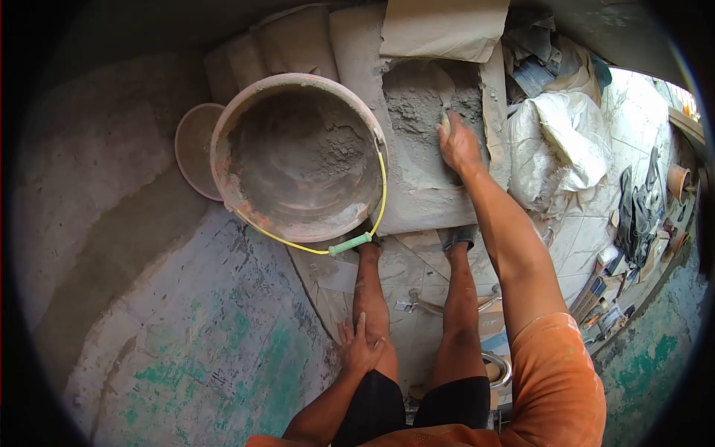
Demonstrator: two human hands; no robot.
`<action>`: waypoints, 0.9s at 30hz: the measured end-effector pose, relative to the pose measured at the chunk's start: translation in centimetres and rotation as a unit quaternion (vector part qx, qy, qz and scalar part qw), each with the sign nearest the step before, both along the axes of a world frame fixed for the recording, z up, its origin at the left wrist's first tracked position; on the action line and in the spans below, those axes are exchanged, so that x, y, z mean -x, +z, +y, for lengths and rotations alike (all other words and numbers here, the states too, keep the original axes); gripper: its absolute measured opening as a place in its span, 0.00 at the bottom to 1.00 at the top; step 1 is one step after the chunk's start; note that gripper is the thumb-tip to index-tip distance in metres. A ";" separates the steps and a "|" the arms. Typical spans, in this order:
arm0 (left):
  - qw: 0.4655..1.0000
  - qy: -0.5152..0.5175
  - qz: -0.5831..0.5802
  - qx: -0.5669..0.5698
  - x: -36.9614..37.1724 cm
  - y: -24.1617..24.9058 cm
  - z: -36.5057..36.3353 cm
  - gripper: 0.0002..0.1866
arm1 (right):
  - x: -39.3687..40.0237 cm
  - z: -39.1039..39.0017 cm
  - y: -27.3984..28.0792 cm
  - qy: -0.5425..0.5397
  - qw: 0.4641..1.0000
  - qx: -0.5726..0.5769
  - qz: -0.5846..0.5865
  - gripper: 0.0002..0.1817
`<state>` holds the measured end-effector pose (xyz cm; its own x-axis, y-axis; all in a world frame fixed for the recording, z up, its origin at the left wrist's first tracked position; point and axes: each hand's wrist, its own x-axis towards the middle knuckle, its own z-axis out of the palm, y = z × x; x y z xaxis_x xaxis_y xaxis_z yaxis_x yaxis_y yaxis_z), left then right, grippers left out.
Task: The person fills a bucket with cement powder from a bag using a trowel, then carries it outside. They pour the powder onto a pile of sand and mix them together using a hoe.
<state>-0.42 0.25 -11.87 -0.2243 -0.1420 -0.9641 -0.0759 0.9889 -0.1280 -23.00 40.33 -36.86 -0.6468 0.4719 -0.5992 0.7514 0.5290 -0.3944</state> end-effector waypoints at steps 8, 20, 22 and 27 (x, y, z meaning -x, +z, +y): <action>0.993 -0.111 -0.011 -0.033 -1.9 -3.0 2.1 0.51 | -0.4 -3.6 -2.0 0.010 0.986 0.143 0.084 0.29; 0.995 -0.086 -0.046 -0.007 -4.1 -4.3 1.8 0.50 | -5.7 -0.9 11.5 -0.008 0.971 0.144 0.190 0.27; 0.995 -0.082 -0.052 -0.008 -4.5 -4.6 1.6 0.50 | -5.8 -1.7 16.2 -0.005 0.971 0.131 0.201 0.26; 0.994 -0.083 -0.071 -0.008 -4.6 -4.9 1.9 0.50 | -6.2 -5.8 23.6 0.028 0.956 0.100 0.273 0.26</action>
<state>4.19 2.14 -16.73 -0.1058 -0.0995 -0.9894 0.1057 0.9882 -0.1107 -16.85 34.50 -13.23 -0.9097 0.3387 -0.2403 0.3779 0.4350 -0.8173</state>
